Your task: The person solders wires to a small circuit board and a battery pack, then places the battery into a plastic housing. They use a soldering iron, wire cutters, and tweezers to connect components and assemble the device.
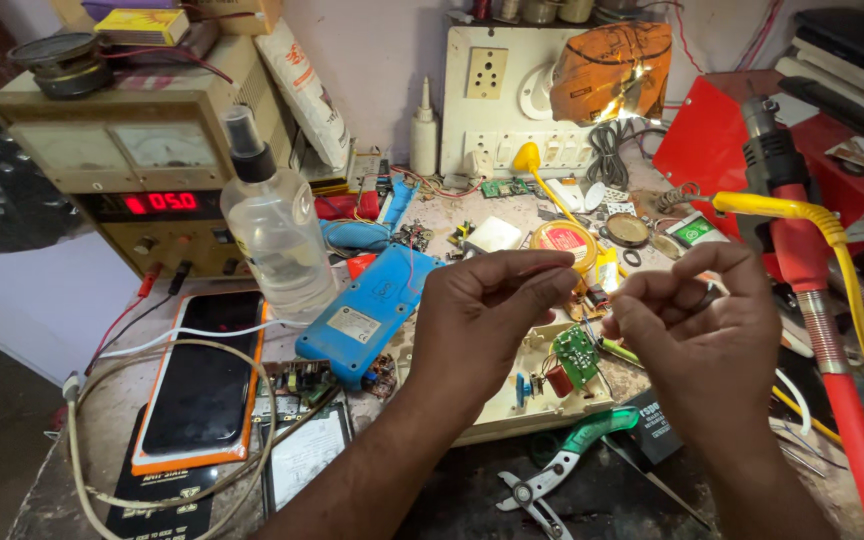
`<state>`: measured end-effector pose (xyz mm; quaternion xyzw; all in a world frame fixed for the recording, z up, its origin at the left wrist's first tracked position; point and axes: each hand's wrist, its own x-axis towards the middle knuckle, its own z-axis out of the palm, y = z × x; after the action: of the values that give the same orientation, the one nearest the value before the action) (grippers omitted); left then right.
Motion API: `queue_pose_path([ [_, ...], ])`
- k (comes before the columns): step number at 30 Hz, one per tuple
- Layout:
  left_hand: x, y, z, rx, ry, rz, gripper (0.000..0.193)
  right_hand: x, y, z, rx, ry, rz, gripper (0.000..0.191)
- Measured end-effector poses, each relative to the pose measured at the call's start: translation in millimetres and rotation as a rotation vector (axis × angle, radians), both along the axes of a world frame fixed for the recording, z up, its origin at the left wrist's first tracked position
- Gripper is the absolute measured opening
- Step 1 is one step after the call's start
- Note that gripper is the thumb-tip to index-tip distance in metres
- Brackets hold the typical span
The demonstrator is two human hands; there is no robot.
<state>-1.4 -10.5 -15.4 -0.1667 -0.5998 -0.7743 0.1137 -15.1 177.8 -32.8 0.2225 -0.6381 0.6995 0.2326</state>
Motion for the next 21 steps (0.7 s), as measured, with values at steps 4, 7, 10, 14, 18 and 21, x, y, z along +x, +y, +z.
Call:
queue_pose_path([
  [4,-1,-2,4,0.006,-0.013,0.009,0.027,0,-2,-2,0.001,0.005,0.08,0.043],
  [7,1,-2,4,-0.087,-0.002,-0.001,0.031,0,-2,-2,0.0,-0.018,0.074,0.043],
  [10,4,3,0,-0.212,0.038,-0.023,0.027,0,-1,-2,0.03,-0.04,0.05,0.043],
  [14,2,4,-3,-0.206,0.022,-0.014,0.023,3,-7,-2,0.038,-0.025,0.062,0.043],
  [18,5,9,-5,-0.187,-0.059,0.004,0.021,10,-13,-5,0.14,0.025,-0.05,0.044],
  [21,6,13,-7,-0.133,-0.121,-0.055,0.02,14,-16,-6,0.164,0.068,-0.09,0.044],
])
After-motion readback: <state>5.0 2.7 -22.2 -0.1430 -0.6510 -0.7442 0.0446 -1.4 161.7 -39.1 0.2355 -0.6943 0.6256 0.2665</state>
